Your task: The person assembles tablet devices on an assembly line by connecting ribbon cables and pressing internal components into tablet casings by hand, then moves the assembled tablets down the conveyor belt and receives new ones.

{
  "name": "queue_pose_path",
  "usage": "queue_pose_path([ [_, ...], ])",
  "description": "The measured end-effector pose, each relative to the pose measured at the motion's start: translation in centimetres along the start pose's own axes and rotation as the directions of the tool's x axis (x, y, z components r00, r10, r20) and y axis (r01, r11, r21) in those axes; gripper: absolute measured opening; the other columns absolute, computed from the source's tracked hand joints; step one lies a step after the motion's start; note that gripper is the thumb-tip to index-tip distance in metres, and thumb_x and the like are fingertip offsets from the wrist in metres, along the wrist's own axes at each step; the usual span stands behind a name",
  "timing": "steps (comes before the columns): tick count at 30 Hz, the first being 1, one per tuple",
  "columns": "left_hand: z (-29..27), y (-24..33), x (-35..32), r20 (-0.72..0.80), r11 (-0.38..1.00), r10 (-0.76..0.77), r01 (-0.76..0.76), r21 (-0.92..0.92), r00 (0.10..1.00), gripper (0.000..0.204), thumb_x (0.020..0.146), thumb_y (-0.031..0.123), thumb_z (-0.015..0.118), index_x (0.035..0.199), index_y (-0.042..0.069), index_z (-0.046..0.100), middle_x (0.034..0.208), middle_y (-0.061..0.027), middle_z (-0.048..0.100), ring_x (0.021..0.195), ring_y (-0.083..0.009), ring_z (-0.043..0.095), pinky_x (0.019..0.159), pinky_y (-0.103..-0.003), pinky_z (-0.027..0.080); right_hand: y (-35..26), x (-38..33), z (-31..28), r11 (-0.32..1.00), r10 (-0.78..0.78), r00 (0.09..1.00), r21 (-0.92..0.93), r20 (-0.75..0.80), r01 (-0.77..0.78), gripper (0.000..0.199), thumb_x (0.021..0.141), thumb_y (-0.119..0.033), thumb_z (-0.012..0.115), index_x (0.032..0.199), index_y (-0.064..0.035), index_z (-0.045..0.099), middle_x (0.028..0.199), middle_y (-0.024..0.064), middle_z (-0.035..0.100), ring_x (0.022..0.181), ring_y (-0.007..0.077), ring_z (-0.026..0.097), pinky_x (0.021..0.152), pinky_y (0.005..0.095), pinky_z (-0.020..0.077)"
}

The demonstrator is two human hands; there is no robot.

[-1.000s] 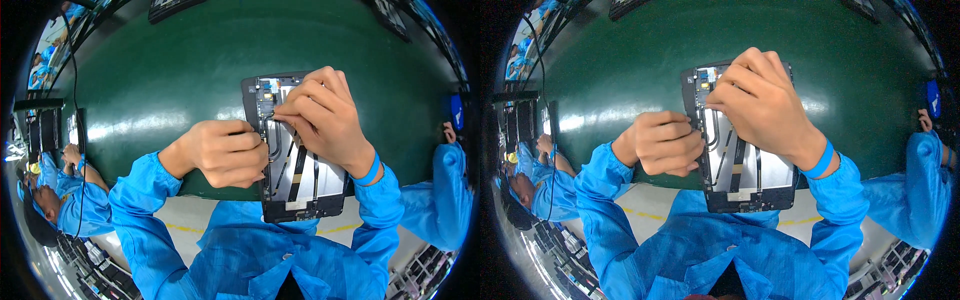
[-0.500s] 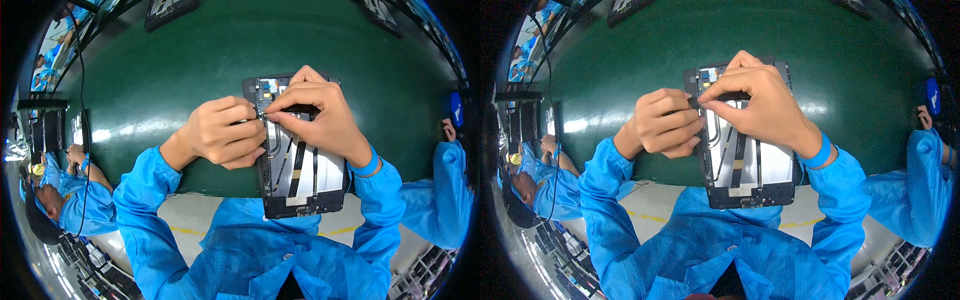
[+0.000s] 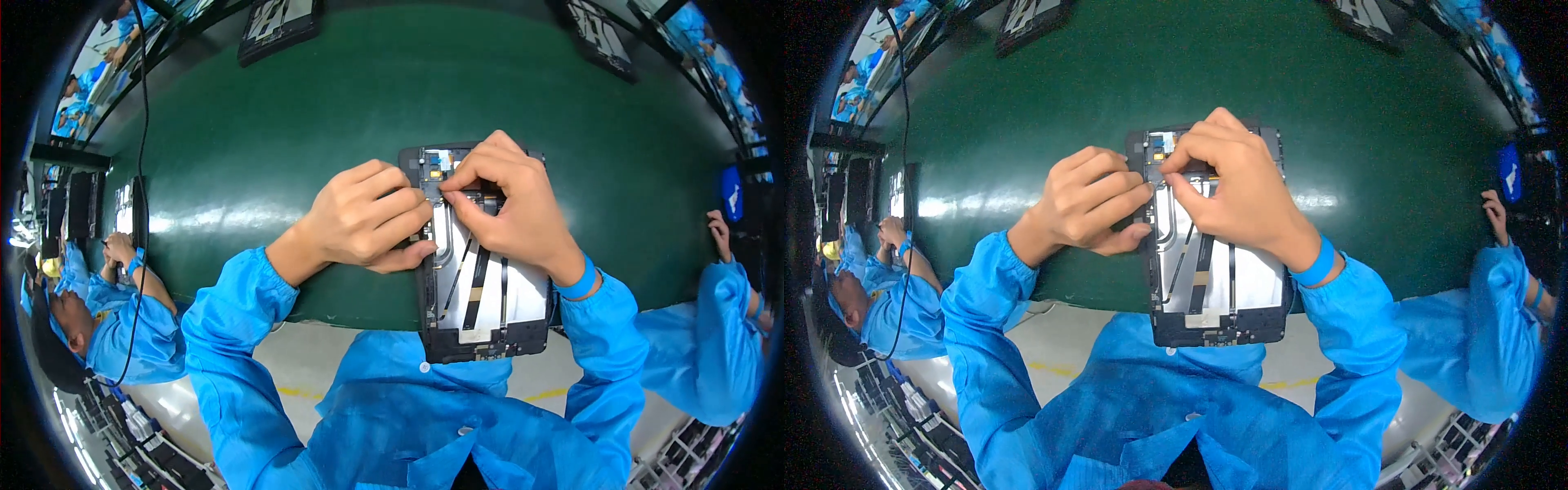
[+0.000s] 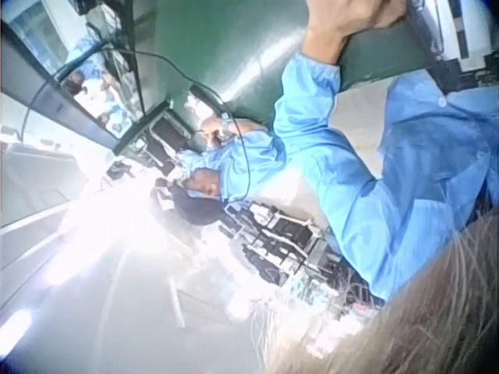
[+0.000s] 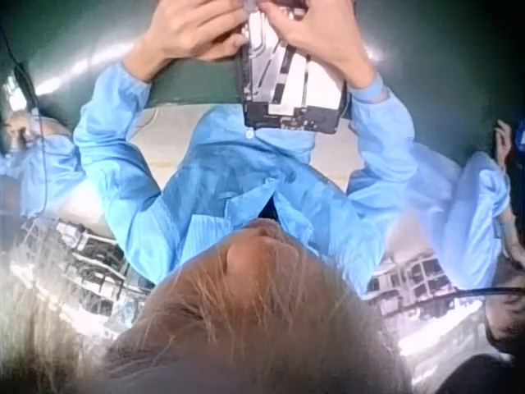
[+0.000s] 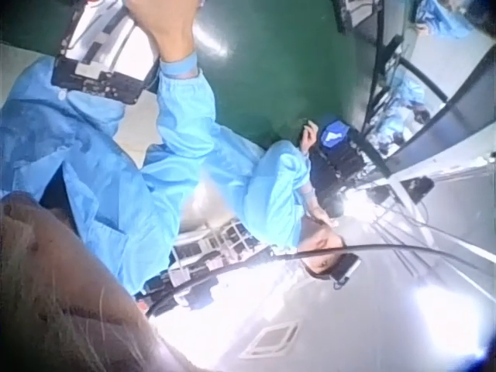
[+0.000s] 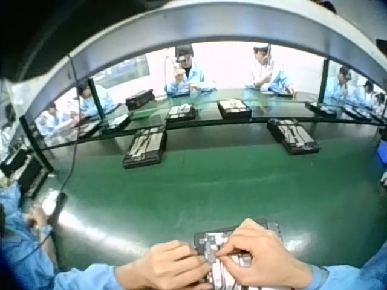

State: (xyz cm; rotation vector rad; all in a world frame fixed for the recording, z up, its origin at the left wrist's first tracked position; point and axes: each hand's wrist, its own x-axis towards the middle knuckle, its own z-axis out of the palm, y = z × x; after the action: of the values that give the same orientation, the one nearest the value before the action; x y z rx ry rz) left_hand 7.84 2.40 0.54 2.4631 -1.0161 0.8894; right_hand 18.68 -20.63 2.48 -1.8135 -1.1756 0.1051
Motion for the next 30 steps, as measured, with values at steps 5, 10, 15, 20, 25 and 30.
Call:
queue_pose_path([
  [5,0.1,1.1,-0.1,-0.027,0.985,-0.16,0.158,-0.061,0.987,0.028,0.082,0.022,0.085,0.102,0.003,0.079,0.096,-0.0085,0.074,0.081,-0.0282,0.068,0.069,-0.04,0.056,0.4,0.0,0.2,0.999,-0.034,0.999,-0.025,-0.01,0.034,0.01,0.082,0.001,0.081,0.092,-0.0013,0.081,0.089,0.0085,0.076,0.089,0.0245,0.064,0.074,0.036,0.0528],
  [10,-0.1,2.2,0.1,0.007,0.974,-0.216,0.216,-0.066,0.976,0.027,0.084,0.017,0.083,0.108,0.003,0.081,0.102,-0.0098,0.076,0.085,-0.0289,0.07,0.07,-0.041,0.057,0.3,-0.2,-0.2,0.999,-0.015,1.0,-0.05,-0.012,0.014,0.011,0.082,-0.001,0.082,0.093,-0.0018,0.082,0.089,0.008,0.076,0.09,0.0246,0.065,0.076,0.0366,0.0545],
  [15,-0.7,2.2,-0.1,0.037,0.978,-0.207,0.208,-0.025,0.978,0.025,0.087,0.018,0.085,0.105,0.001,0.08,0.104,-0.0092,0.074,0.089,-0.0267,0.069,0.072,-0.04,0.057,0.2,0.0,0.3,0.999,-0.009,1.0,-0.047,-0.011,0.009,0.01,0.083,-0.002,0.081,0.093,-0.0031,0.081,0.09,0.009,0.076,0.092,0.0273,0.066,0.078,0.0389,0.0552],
  [20,-0.9,2.7,0.7,0.034,0.97,-0.235,0.237,-0.053,0.971,0.022,0.087,0.013,0.081,0.107,0.004,0.081,0.098,-0.0086,0.072,0.083,-0.0285,0.066,0.072,-0.041,0.056,-1.1,-0.2,0.1,0.982,0.142,0.979,0.146,-0.148,-0.12,0.029,0.089,-0.002,0.08,0.118,-0.005,0.078,0.08,0.006,0.07,0.08,0.0208,0.067,0.07,0.035,0.0555],
  [25,-0.8,4.0,0.4,0.041,0.963,-0.261,0.258,0.075,0.964,0.028,0.084,0.017,0.082,0.111,0.008,0.084,0.095,-0.0067,0.071,0.08,-0.0277,0.063,0.076,-0.042,0.054,2.1,-0.1,-2.8,0.989,-0.101,0.877,-0.144,-0.47,0.036,0.025,0.091,0.002,0.076,0.114,-0.0049,0.079,0.072,0.0047,0.058,0.057,0.014,0.054,0.055,0.032,0.0424],
  [30,-0.6,9.5,3.1,0.375,0.872,0.126,0.078,-0.483,0.918,0.063,0.09,0.042,0.077,0.149,0.021,0.073,0.15,-0.0121,0.069,0.135,-0.0307,0.067,0.116,-0.056,0.049,7.7,-0.1,-7.0,0.957,-0.009,0.765,-0.227,-0.644,-0.181,0.019,0.091,0.0,0.072,0.11,-0.0061,0.075,0.074,0.0056,0.057,0.069,0.0209,0.059,0.063,0.0385,0.0474],
])
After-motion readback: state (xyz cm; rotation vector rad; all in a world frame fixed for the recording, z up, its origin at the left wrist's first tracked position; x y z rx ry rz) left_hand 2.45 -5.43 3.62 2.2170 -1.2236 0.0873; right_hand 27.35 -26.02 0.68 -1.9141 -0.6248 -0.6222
